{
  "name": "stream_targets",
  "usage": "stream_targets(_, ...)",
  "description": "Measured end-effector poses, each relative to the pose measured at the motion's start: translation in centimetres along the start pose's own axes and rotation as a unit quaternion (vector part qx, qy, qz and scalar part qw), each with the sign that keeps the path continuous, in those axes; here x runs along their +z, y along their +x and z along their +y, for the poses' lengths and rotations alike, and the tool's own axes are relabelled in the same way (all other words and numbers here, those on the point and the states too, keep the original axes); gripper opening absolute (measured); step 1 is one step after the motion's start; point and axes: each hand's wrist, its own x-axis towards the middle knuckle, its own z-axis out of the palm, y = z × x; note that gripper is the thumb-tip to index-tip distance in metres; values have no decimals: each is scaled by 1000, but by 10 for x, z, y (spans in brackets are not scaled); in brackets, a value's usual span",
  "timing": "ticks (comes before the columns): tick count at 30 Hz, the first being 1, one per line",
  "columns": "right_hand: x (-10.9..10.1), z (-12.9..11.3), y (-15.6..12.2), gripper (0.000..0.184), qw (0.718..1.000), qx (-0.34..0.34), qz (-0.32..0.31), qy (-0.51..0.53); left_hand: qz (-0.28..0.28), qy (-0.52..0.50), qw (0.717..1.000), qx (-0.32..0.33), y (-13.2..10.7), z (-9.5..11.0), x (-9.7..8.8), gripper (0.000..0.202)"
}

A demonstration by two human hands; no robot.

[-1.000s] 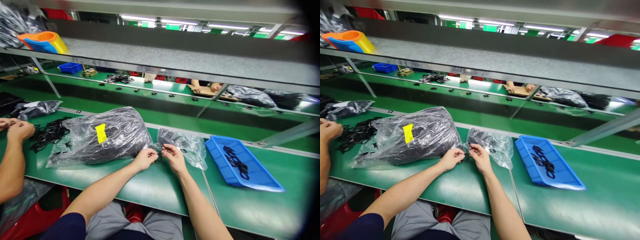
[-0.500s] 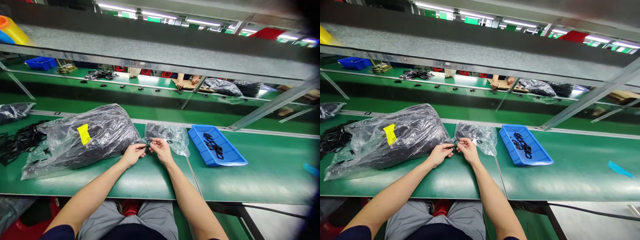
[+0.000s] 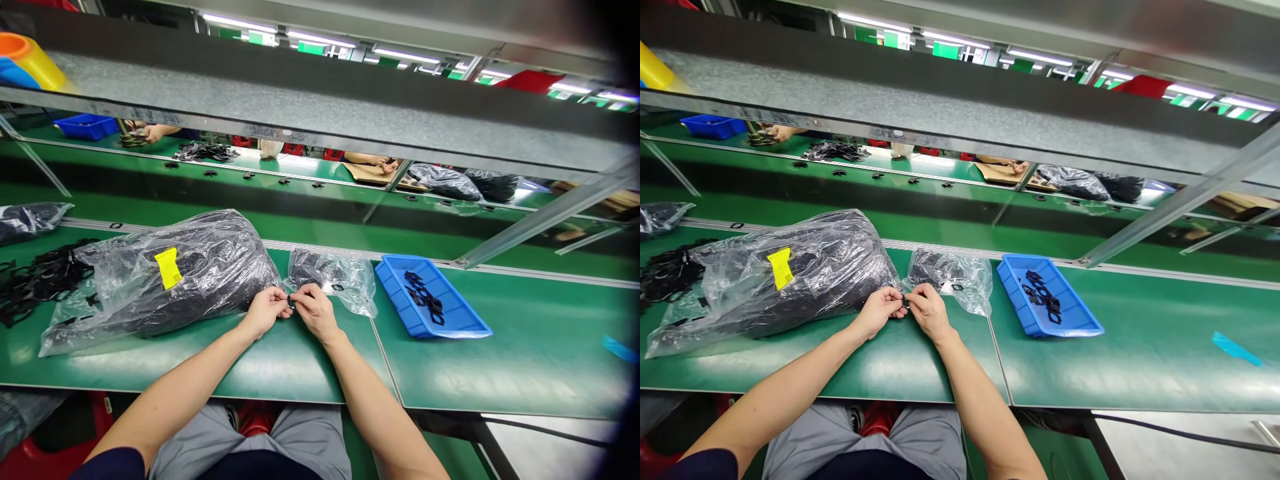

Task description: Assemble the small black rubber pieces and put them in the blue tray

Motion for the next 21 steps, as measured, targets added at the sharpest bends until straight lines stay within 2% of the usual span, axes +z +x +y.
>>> stream_targets(3,0,0,0,25,999,-30,-18,-17,14,-3,1000,13,1,-1,0,26)
stream_targets(6,-3,-3,2,26,998,-53,-31,5,22,16,998,55,1,-2,-2,24)
stream_targets(9,-4,-6,3,24,997,-46,-35,45,30,36,994,98,2,-3,-4,22)
stream_targets(11,-1,-6,2,21,997,6,-12,75,37,47,992,113,3,-3,-5,21)
stream_targets(13,4,-3,0,20,987,94,18,129,45,59,989,125,3,-3,-6,19)
stream_targets(17,14,3,-4,25,930,272,-6,246,58,84,981,164,3,-5,-7,22)
stream_targets(19,16,3,-6,23,918,307,-14,252,61,97,978,172,3,-6,-8,30)
stream_targets(21,16,2,-5,22,924,302,-8,233,62,106,978,167,3,-7,-9,31)
